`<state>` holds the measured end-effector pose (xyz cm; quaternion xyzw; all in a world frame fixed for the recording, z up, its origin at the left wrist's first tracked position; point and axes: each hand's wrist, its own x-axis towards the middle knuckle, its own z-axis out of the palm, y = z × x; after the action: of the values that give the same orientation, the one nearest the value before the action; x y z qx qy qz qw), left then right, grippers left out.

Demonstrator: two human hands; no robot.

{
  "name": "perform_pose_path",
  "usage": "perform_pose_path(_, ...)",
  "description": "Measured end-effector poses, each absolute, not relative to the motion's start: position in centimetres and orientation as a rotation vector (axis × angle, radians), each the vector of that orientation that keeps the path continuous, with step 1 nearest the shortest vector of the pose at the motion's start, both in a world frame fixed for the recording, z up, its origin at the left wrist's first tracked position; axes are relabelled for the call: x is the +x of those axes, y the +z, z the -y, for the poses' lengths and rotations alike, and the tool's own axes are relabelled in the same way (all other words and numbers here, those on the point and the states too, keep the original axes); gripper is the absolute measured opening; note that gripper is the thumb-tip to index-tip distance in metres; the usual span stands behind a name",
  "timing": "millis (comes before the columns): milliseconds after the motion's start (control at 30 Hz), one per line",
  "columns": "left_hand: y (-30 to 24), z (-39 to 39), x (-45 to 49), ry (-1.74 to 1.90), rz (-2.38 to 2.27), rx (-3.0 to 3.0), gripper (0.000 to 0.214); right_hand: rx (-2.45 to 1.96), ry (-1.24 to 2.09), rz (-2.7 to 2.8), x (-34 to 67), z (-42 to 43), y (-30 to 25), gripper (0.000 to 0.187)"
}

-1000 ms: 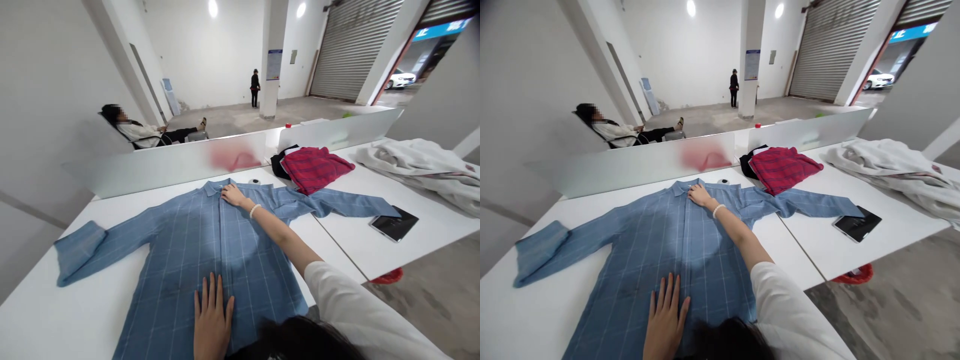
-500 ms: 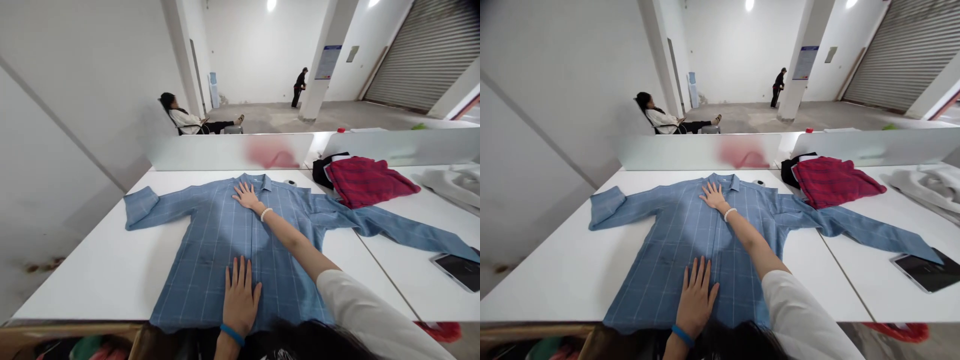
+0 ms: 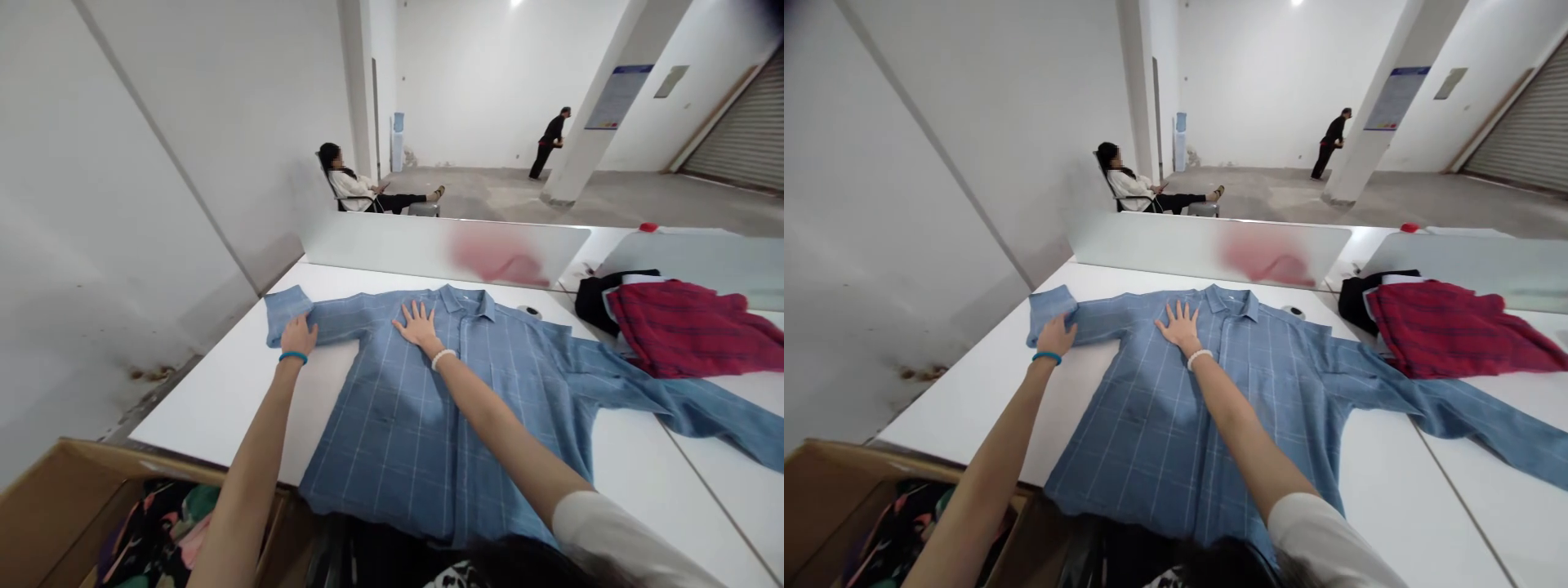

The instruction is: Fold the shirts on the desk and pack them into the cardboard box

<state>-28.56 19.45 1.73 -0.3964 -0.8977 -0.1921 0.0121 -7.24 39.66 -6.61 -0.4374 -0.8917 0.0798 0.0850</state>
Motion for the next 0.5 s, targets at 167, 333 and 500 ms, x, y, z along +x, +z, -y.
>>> perform_pose_path(167,-1.3,-19.4,-34.4,-0.68,2.865,-0.992,0.056,-1.297,0.207,2.658,-7.1,-39.7,-6.6,0.076)
perform_pose_path(333,-0.5,-17.5,-39.6,-0.886,2.969,-0.674,0.048,-1.305,0.206,2.657,-7.2,-39.6,-6.6,0.076)
perform_pose_path(500,1.5,-16.1,-42.2,-1.057,2.953,-0.531,0.044,-1.29,0.22,2.649,-7.2,-39.6,-6.6,0.075)
